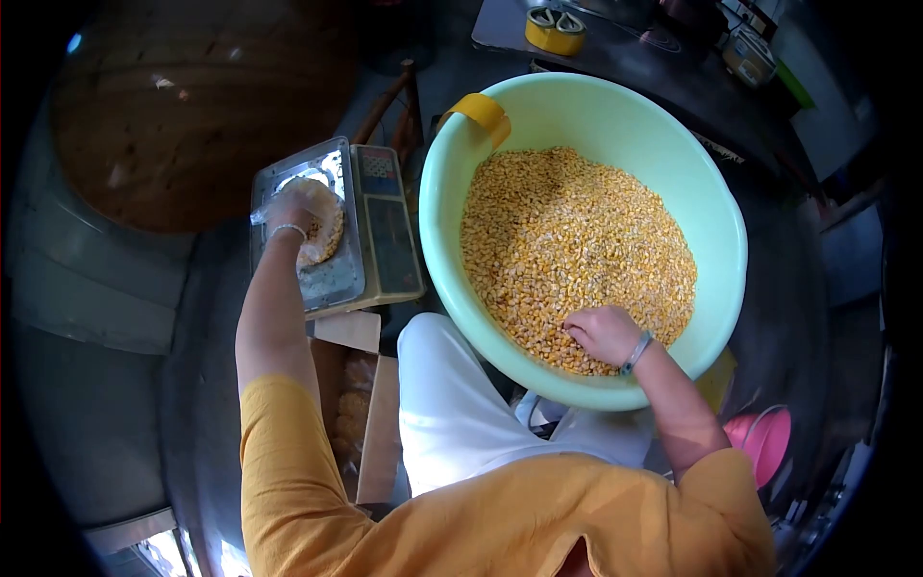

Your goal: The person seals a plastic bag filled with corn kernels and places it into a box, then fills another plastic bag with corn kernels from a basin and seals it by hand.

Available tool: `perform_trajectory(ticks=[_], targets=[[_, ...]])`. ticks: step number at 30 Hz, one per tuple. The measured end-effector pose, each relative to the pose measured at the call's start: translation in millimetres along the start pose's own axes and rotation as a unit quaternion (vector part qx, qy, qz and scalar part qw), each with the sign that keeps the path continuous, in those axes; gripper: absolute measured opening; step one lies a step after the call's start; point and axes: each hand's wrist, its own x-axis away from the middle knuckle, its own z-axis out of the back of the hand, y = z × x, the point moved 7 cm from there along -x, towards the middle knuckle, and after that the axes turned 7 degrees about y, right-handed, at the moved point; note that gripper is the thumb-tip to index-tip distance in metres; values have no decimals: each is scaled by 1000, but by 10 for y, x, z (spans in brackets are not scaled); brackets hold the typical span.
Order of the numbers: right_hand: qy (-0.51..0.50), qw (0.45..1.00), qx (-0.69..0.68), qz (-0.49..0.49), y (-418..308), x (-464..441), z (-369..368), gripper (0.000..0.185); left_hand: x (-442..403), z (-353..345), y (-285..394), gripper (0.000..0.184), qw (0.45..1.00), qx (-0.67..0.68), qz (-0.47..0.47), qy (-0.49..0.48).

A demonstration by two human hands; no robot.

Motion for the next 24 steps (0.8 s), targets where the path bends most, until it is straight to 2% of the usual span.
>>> perform_trajectory(ticks=[1, 3, 4, 5, 6, 7, 13, 16, 19, 20, 22, 24], targets=[[2, 1000, 1, -1, 0, -5, 1, 14, -69, -65, -65, 36, 999, -48, -7, 3], [5, 1000, 3, -5, 7, 2, -5, 14, -401, -429, -507, 28, 995, 23, 85, 48], [4, 1000, 4, -5, 13, 7, -9, 14, -403, -362, -557, 23, 987, 60, 130, 71], [3, 1000, 5, -5, 22, 6, -12, 15, -339, -437, -646, 18, 939, 252, 229, 42], [3, 1000, 6, -5, 28, 4, -16, 15, -91, -242, -514, 13, 845, 432, 315, 11], [5, 1000, 2, -4, 29, 3, -21, 15, 118, -165, -393, 11, 710, 590, 385, -22], [-10, 1000, 13, -22, 56, 15, -9, 17, 409, -269, -455, 18, 469, 764, 419, -145], [-12, 1000, 9, -21, 65, 20, -17, 17, 579, -52, -457, 19, 498, 755, 395, -162], [-12, 1000, 13, -19, 56, 29, 8, 17, 923, 267, -249, 20, 520, 759, 371, -128], [-7, 1000, 15, -16, 39, 32, 20, 17, 1087, 383, -96, 21, 551, 744, 346, -151], [-6, 1000, 13, -14, -5, 21, 52, 18, 1399, 512, 314, 21, 570, 740, 294, -201], [11, 1000, 14, -2, -12, 12, 57, 18, 1741, 712, 899, 23, 615, 716, 219, -246]])
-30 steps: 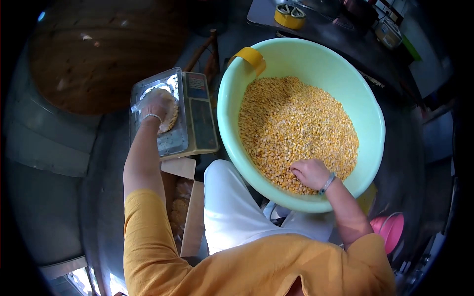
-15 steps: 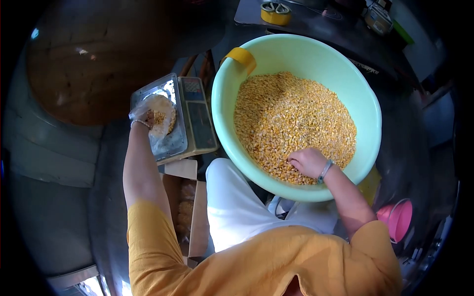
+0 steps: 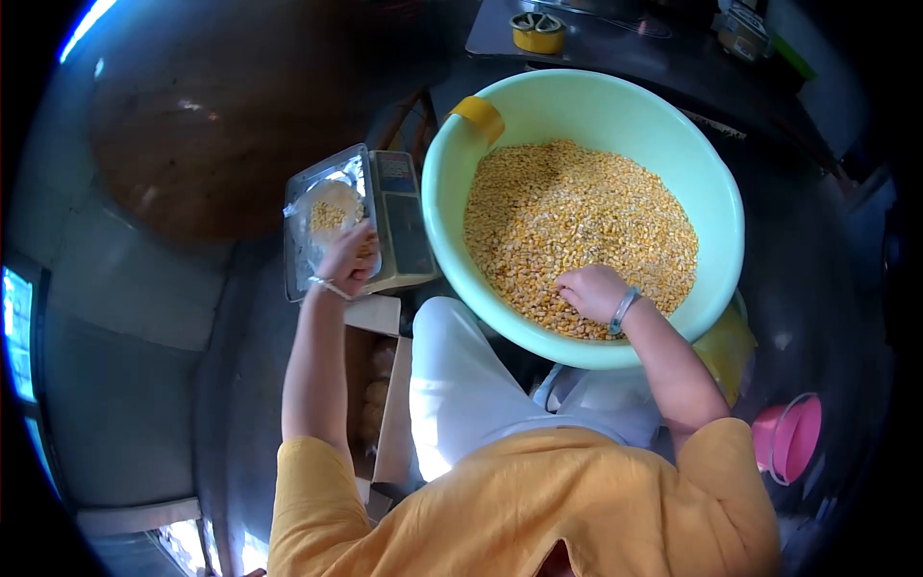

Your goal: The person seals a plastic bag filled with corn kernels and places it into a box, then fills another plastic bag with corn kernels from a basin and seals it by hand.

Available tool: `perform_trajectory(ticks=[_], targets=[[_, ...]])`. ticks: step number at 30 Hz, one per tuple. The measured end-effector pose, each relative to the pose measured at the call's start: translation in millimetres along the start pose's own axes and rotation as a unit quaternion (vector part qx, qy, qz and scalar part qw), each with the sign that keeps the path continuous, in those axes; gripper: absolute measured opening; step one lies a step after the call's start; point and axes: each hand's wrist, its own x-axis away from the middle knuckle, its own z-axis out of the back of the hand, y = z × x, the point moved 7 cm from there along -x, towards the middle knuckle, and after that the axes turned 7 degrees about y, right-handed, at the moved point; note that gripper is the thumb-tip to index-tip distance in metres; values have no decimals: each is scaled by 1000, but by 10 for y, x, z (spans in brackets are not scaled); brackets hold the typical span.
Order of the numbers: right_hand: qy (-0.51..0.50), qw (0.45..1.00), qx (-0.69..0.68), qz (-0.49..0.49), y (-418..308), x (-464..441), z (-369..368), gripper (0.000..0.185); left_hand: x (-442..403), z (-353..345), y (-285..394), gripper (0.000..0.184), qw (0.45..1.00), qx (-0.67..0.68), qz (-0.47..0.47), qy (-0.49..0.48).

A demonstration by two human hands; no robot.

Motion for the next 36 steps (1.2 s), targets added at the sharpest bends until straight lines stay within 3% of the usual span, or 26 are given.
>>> perform_trajectory(ticks=[1, 4, 6, 8, 9, 14, 18, 21, 25, 32, 36], targets=[[6, 1000, 1, 9, -5, -2, -6, 18, 73, -279, -109, 24, 997, -5, 9, -78], [30, 999, -11, 14, -16, -11, 34, 18, 346, -1129, -306, 23, 983, -111, 8, -143], [41, 999, 2, 9, 19, -13, 48, 17, 339, -1601, -464, 27, 949, -238, -67, -194], [49, 999, 5, -1, 40, -12, 74, 17, 352, -1952, -500, 35, 848, -455, -214, -167], [53, 999, 6, -9, 52, -2, 88, 17, 338, -2109, -547, 31, 757, -530, -357, -138], [54, 998, 14, -7, 137, -28, 47, 16, 273, -2373, -1009, 22, 566, -737, -326, -172], [53, 998, 19, 13, 112, -23, 29, 14, 407, -2371, -1079, 20, 572, -754, -280, -160], [44, 998, 32, 9, 96, -29, 17, 15, 647, -2380, -930, 18, 549, -752, -342, -129], [29, 999, 30, 9, 25, -3, 61, 16, 924, -2365, -807, 16, 559, -737, -353, -140], [-37, 998, 52, -10, -37, 38, 1, 15, 942, -2215, -810, 27, 695, -634, -328, -82], [-50, 998, 45, -15, -69, 63, 2, 14, 990, -2184, -775, 26, 707, -571, -414, -49]])
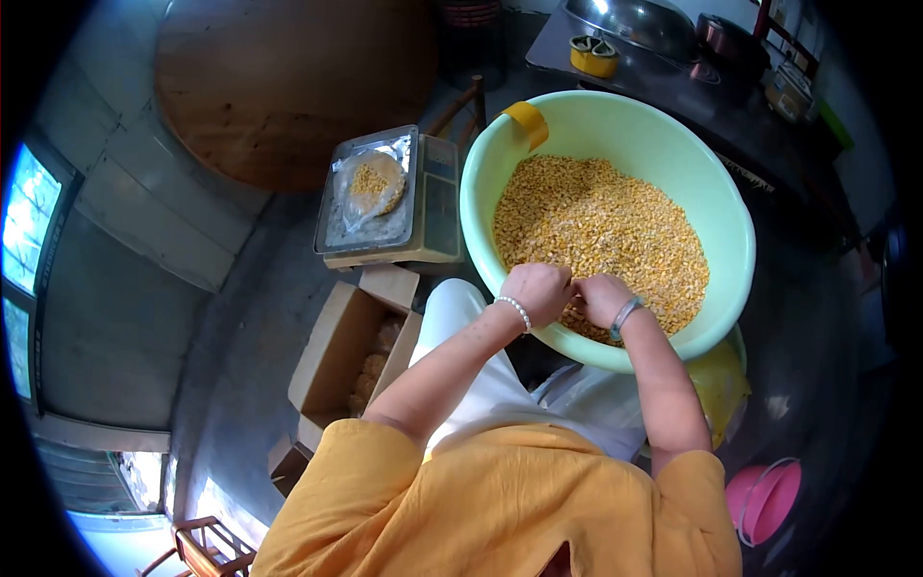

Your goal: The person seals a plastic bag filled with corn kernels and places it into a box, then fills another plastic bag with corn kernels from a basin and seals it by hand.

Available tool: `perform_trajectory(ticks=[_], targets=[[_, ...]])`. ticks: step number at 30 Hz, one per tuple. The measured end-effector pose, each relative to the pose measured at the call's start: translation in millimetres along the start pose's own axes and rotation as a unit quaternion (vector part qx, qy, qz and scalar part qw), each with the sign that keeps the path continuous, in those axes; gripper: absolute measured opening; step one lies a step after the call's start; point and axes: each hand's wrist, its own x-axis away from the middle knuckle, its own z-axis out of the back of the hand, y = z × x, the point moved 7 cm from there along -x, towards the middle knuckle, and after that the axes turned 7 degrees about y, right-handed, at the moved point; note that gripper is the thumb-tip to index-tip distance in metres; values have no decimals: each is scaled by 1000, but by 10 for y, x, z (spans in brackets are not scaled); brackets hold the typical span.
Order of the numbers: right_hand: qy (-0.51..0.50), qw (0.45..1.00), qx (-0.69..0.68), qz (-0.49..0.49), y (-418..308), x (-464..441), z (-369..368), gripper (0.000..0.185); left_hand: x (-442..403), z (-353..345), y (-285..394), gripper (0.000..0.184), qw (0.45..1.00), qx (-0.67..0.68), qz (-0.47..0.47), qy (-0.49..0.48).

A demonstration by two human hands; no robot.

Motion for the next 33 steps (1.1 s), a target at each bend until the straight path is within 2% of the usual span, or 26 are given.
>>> perform_trajectory(ticks=[8, 11, 12, 15, 16, 20, 23, 26, 33], targets=[[15, 1000, -5, 14, -40, 30, 9, 16, 223, 211, 38, 12, 984, 69, -63, 152], [19, 1000, -4, 23, -30, 39, -20, 16, 443, 285, 29, 8, 959, 82, -143, 232], [16, 1000, -1, 26, -49, 46, 0, 16, 532, 241, 31, 11, 976, 37, -146, 157], [17, 1000, -7, 23, -25, 37, -32, 16, 782, 350, -3, 26, 965, 58, -167, 195], [8, 1000, -3, 13, -27, 38, -30, 16, 830, 282, -93, 43, 976, 53, -149, 148], [13, 1000, 1, 19, -44, 24, -35, 16, 916, 346, -165, 53, 977, 40, -149, 148], [16, 999, 10, 33, -61, 19, -43, 15, 943, 308, -177, 56, 974, 54, -136, 171], [20, 999, 7, 35, -66, 17, -48, 15, 1011, 209, -219, 57, 960, 58, -134, 238], [37, 998, 16, 41, -76, 27, -41, 16, 1003, 146, -243, 57, 956, 43, -138, 256]])
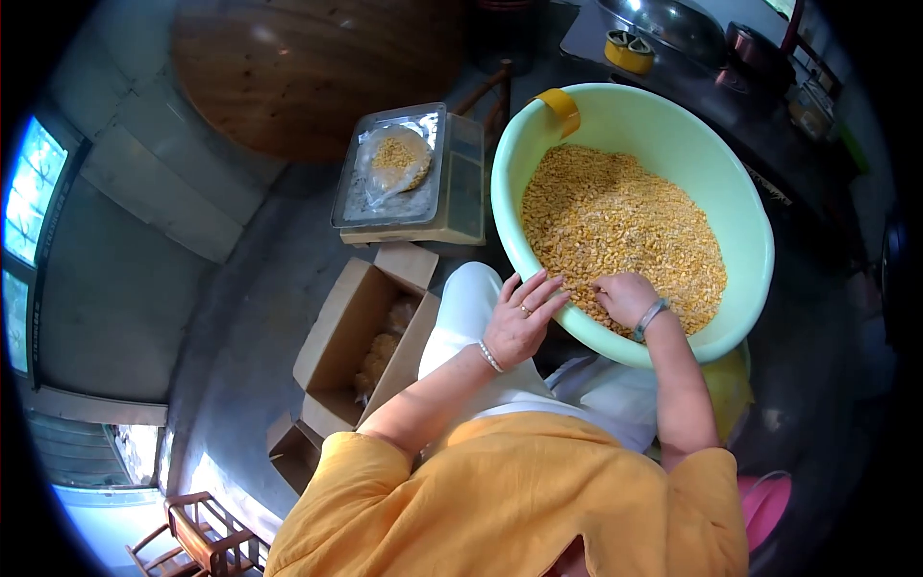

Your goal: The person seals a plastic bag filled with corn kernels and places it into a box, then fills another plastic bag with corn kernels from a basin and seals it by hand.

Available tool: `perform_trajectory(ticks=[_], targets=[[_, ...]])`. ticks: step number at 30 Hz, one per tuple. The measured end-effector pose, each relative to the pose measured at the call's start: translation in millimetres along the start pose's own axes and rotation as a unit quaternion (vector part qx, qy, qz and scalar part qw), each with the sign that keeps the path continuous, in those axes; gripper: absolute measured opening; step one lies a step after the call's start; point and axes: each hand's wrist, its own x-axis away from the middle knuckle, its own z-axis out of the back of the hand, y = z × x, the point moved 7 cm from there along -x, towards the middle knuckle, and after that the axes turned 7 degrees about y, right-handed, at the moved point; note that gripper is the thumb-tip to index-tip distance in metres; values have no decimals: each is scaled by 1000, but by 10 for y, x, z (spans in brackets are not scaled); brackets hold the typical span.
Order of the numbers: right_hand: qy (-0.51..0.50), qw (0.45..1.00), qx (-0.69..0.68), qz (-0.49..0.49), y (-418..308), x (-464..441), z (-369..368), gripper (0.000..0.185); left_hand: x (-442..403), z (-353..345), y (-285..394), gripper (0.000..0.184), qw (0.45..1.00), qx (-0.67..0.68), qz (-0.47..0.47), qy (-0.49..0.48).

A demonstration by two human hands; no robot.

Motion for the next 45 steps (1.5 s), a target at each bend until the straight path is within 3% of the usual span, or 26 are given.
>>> perform_trajectory(ticks=[9, 27, 30, 33, 35, 37, 38, 42, 45], targets=[[32, 999, -6, -3, -16, 21, 55, 16, 3, -1, 3, 54, 1000, -8, 2, 10], [3, 1000, 3, -8, -19, 18, 43, 18, -27, 75, 0, 53, 1000, -15, -17, -19], [4, 1000, -2, -3, -24, 16, 46, 18, -14, 233, -200, 50, 997, -67, 42, 5], [-3, 1000, -8, -10, -61, 19, 72, 19, 204, 423, -810, 32, 968, -51, 241, 57], [-9, 1000, -5, -11, -74, 19, 74, 19, 460, 533, -1420, 23, 923, -3, 349, 161], [-14, 1000, -2, -15, -82, 6, 81, 19, 616, 705, -1848, 29, 807, 115, 529, 238], [-17, 1000, -1, -17, -86, 3, 85, 19, 646, 829, -2079, 34, 816, 64, 518, 248], [-24, 1000, 6, -18, -70, -12, 63, 19, 751, 1131, -2859, 49, 774, 83, 527, 341], [-28, 999, 9, -22, -43, -21, 33, 19, 776, 1235, -3319, 52, 753, 44, 561, 342]])
